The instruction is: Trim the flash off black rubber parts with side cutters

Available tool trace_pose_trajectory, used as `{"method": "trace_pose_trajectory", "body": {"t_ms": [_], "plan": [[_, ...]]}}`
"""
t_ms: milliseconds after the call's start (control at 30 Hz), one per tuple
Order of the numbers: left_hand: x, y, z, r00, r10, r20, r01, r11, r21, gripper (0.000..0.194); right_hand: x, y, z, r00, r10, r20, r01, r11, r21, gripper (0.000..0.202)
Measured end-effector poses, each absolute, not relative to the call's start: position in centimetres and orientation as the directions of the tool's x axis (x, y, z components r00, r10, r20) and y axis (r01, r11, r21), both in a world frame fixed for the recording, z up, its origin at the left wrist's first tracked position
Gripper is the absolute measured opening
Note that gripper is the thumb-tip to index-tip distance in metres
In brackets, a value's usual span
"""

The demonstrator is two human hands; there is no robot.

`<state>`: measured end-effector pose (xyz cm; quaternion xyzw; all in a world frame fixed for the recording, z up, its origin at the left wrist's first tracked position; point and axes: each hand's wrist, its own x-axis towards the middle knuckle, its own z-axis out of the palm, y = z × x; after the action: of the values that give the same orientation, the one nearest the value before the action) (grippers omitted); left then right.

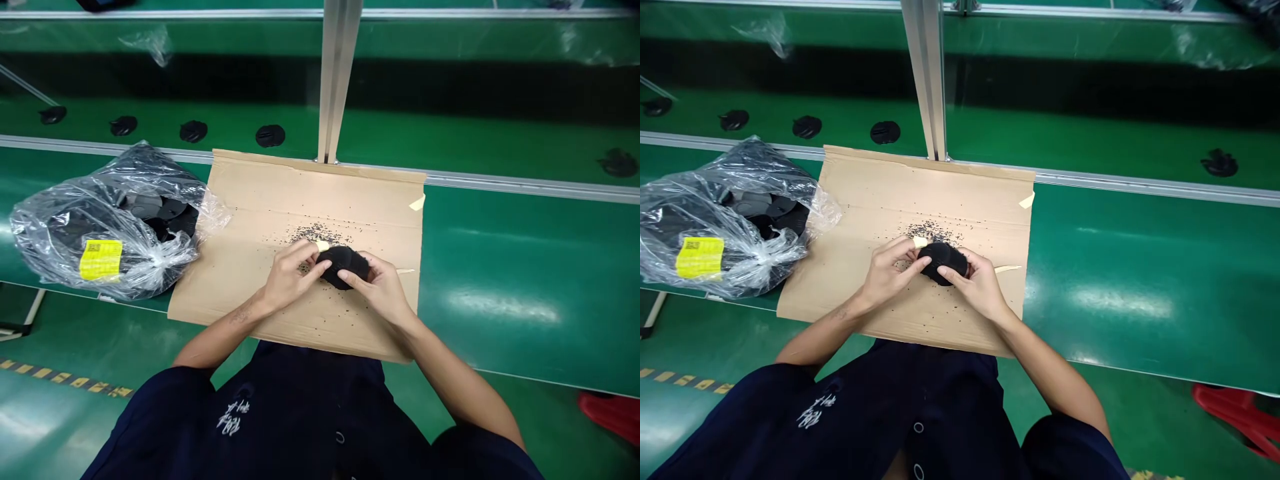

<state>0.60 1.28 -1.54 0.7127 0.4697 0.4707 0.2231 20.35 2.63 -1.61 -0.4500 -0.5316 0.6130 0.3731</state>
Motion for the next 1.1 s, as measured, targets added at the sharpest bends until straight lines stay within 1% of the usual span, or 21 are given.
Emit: {"method": "trace_pose_trajectory", "body": {"t_ms": [100,167,267,333,367,433,500,600,667,733,767,833,933,1033,1100], "plan": [[0.9,1.3,-1.9,0.09,0.884,0.459,0.468,-0.445,0.764,0.028,20.3,2.4,-1.6,-0.31,0.94,-0.145,0.028,-0.144,-0.989,0.044],[0.9,1.2,-2.1,0.088,0.881,0.464,0.479,-0.446,0.756,0.028,20.2,2.3,-1.6,-0.307,0.942,-0.133,0.034,-0.128,-0.991,0.043],[1.0,1.1,-2.2,0.118,0.872,0.475,0.482,-0.469,0.74,0.024,20.1,2.1,-1.6,-0.296,0.95,-0.104,0.06,-0.091,-0.994,0.04],[1.0,1.0,-2.2,0.117,0.872,0.476,0.463,-0.472,0.75,0.015,20.1,1.9,-1.6,-0.278,0.957,-0.08,0.08,-0.06,-0.995,0.039],[1.1,0.9,-2.1,0.109,0.877,0.467,0.442,-0.464,0.768,0.015,20.1,1.7,-1.6,-0.264,0.962,-0.065,0.088,-0.043,-0.995,0.038],[1.2,0.7,-1.8,0.103,0.889,0.447,0.379,-0.45,0.808,0.025,20.1,1.4,-1.6,-0.242,0.97,-0.025,0.104,0.0,-0.995,0.035],[1.2,0.6,-1.4,0.125,0.874,0.47,0.328,-0.483,0.812,0.028,20.2,1.1,-1.6,-0.248,0.968,0.038,0.107,0.066,-0.992,0.03],[1.1,0.3,-0.7,0.188,0.785,0.59,0.317,-0.617,0.72,0.027,20.5,0.7,-1.6,-0.307,0.937,0.168,0.104,0.209,-0.972,0.018],[0.9,0.1,-0.4,0.234,0.731,0.641,0.306,-0.681,0.665,0.036,20.7,0.5,-1.5,-0.34,0.907,0.249,0.138,0.31,-0.941,0.009],[0.8,0.0,-0.1,0.275,0.712,0.647,0.283,-0.703,0.653,0.044,20.9,0.2,-1.6,-0.37,0.877,0.307,0.184,0.393,-0.901,0.009],[0.7,0.0,0.0,0.292,0.708,0.643,0.272,-0.706,0.653,0.045,20.9,0.0,-1.6,-0.383,0.864,0.327,0.197,0.422,-0.885,0.011],[0.7,-0.1,0.1,0.319,0.694,0.646,0.261,-0.719,0.644,0.039,21.0,-0.3,-1.7,-0.392,0.848,0.357,0.197,0.456,-0.868,0.013],[0.7,-0.2,0.2,0.335,0.67,0.663,0.257,-0.742,0.62,0.027,20.9,-0.6,-1.8,-0.383,0.852,0.358,0.2,0.455,-0.868,0.017],[0.8,-0.3,0.3,0.308,0.679,0.667,0.236,-0.734,0.637,0.023,21.0,-0.7,-1.7,-0.393,0.845,0.361,0.233,0.472,-0.85,0.018],[0.8,-0.4,0.3,0.298,0.693,0.657,0.237,-0.72,0.652,0.021,21.0,-0.6,-1.5,-0.394,0.831,0.393,0.225,0.502,-0.835,0.019]]}}
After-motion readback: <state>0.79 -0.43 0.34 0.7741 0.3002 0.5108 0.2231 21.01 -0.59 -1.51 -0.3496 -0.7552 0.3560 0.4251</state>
